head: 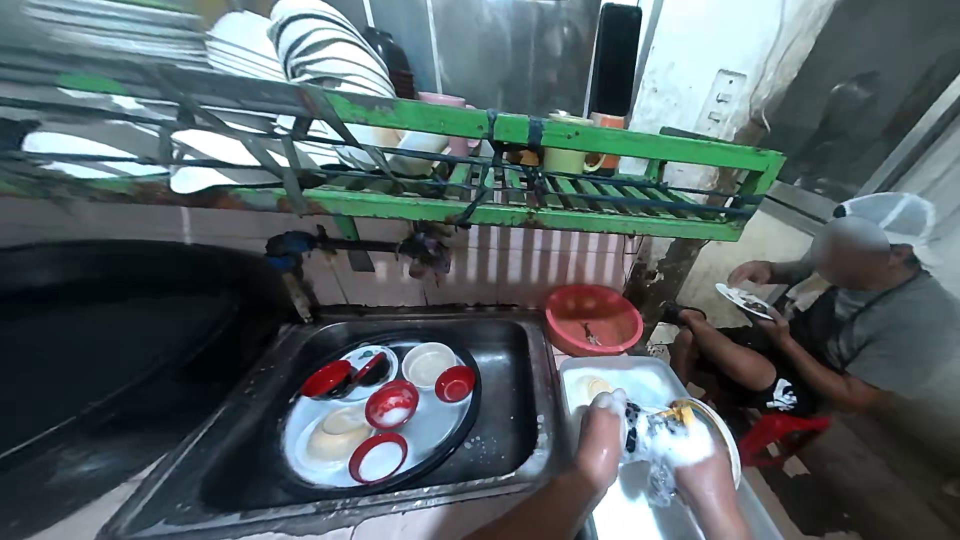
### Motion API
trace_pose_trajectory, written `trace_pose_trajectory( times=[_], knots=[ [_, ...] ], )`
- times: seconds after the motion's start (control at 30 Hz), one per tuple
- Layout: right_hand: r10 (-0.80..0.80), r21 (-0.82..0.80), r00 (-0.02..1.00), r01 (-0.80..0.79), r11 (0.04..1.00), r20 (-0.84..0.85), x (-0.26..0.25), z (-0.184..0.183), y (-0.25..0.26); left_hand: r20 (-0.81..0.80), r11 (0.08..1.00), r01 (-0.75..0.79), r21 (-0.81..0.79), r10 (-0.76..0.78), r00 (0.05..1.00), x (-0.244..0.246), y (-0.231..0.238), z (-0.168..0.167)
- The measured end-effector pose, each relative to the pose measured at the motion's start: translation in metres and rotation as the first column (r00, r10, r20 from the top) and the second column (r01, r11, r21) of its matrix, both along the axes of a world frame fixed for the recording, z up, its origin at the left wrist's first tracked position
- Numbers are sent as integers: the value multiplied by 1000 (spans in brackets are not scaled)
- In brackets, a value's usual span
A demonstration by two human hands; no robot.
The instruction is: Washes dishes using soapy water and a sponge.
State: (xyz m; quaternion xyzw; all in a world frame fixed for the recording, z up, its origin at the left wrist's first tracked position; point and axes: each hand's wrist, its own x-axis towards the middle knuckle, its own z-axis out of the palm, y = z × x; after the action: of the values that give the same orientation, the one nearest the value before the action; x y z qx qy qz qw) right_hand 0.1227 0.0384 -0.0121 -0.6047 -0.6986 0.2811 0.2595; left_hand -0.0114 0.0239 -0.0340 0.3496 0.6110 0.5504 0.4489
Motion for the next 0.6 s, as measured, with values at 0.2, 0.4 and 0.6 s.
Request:
trace_pose_trajectory(
  times=[0.2,0.4,0.6],
  knots=[
    [415,-13,880,-423,906,231,20,3,2,212,999,39,-2,-38,977,-21,1,-3],
    [62,-53,985,-72,996,-163,16,13,3,149,999,-19,40,12,989,-7,2,10],
    [-198,-280,869,72,957,-453,2,-17,-17,-383,993,51,106,-7,924,11,-12,30]
  ],
)
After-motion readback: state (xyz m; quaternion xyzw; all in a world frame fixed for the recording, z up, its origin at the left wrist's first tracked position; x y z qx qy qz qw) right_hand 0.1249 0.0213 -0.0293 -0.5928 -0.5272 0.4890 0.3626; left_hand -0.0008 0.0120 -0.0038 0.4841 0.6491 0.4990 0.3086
